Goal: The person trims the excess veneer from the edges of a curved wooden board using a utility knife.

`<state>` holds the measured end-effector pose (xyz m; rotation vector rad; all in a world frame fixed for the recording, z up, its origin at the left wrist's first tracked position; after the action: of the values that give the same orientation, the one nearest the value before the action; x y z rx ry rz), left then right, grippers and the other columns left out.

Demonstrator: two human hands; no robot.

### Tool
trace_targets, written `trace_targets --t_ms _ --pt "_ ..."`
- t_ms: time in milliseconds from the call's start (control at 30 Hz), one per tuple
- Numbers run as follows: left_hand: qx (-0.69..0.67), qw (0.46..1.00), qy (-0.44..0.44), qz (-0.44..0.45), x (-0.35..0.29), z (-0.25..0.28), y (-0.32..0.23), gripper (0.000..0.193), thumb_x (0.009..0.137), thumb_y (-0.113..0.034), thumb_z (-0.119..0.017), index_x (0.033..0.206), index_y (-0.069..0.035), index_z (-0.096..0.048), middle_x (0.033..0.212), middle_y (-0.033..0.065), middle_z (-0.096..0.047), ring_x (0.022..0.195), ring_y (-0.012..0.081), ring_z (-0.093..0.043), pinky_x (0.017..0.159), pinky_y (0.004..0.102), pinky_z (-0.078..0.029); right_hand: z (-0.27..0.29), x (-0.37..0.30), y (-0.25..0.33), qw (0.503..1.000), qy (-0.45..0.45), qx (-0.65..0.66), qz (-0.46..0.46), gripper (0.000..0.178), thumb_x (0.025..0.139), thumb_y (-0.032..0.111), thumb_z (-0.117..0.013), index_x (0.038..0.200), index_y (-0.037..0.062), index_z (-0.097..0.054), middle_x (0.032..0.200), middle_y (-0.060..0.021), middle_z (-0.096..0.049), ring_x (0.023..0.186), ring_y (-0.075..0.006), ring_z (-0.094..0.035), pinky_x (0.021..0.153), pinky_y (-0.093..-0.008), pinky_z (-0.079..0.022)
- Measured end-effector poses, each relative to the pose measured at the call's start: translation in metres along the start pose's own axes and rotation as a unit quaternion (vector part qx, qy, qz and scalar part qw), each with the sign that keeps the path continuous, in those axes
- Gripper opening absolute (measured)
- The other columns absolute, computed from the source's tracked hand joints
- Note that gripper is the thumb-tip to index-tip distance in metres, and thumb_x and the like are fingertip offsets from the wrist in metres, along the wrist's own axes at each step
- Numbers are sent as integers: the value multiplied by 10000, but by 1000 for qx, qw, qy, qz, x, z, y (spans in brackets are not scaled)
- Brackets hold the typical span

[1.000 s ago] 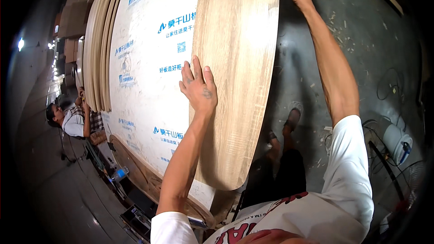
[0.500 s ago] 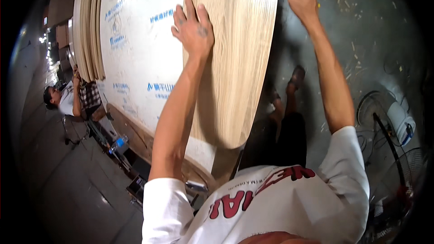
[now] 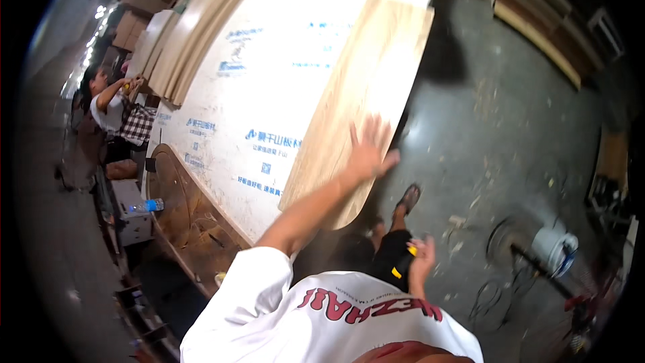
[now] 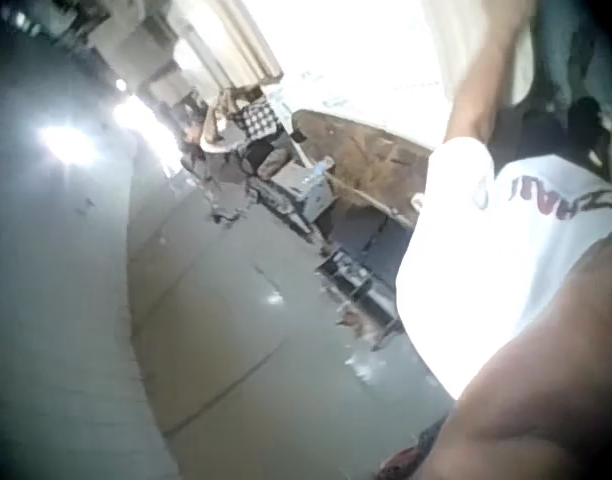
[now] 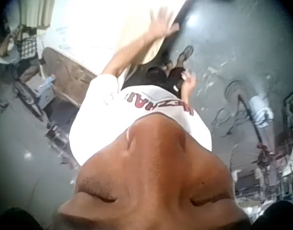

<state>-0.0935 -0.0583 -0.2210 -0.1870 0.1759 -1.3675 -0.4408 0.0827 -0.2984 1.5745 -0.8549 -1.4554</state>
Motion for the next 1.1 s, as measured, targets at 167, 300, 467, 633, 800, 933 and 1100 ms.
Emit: trace_targets --t_ms 167,300,467,633,800,933,1100 --pt "97 993 24 70 -77 -15 -20 838 872 -238 -653 1575 -50 -239 1649 248 -88 1500 493 -112 1113 760 -97 167 33 21 926 -313 207 -45 594 962 47 -520 1515 68 -306 1014 -163 -694 804 -229 -661 643 -337 -522" --pt "31 989 -9 142 -61 -8 -16 870 827 -116 -649 1583 -75 -220 1647 243 -109 1494 500 -127 1106 764 -126 214 67 -4 946 -185 257 -74 256 920 76 -549 1174 45 -547 937 -119 -662 796 -227 -647 655 -353 -530" --pt "-31 987 -18 154 -57 25 -8 890 778 -29 -647 1570 -71 -245 1630 259 -140 1473 521 -169 1087 773 -147 176 67 -7 966 -87 224 -99 67 916 82 -570 962 40 -594 889 -104 -652 765 -238 -628 675 -354 -540" --pt "-214 954 -97 188 -94 174 63 629 859 -60 -516 1483 -101 -439 1189 286 -631 1106 398 -626 930 465 -491 116 81 37 953 -38 224 -199 93 957 149 -606 995 64 -612 857 -54 -646 779 -173 -611 702 -306 -516" --pt "-53 876 -260 403 -161 265 173 231 961 -232 -555 1063 -63 -675 884 240 -666 865 454 -629 762 519 -496 87 177 78 958 114 136 -226 121 968 214 -636 1014 116 -581 812 -22 -615 637 -123 -557 583 -284 -507" --pt "81 844 -313 427 -181 275 177 264 960 -164 -569 1162 -23 -664 1005 250 -659 925 445 -622 820 485 -500 92 247 127 964 125 112 -209 111 971 208 -635 999 124 -569 798 -15 -608 635 -114 -552 565 -276 -494" --pt "182 813 -273 481 -184 254 159 340 952 -180 -585 1285 -132 -630 1006 168 -632 973 375 -605 890 490 -462 81 324 154 965 124 76 -219 72 968 175 -625 1012 124 -598 794 -32 -625 653 -126 -569 554 -282 -489"
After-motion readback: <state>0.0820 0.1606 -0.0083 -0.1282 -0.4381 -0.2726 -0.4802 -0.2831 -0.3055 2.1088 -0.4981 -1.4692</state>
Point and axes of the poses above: each hand's wrist, its own x-axis towards the middle knuckle, its own z-axis out of the back of the hand, y = z × x, the point moved 10 cm from there along x, towards the middle knuckle
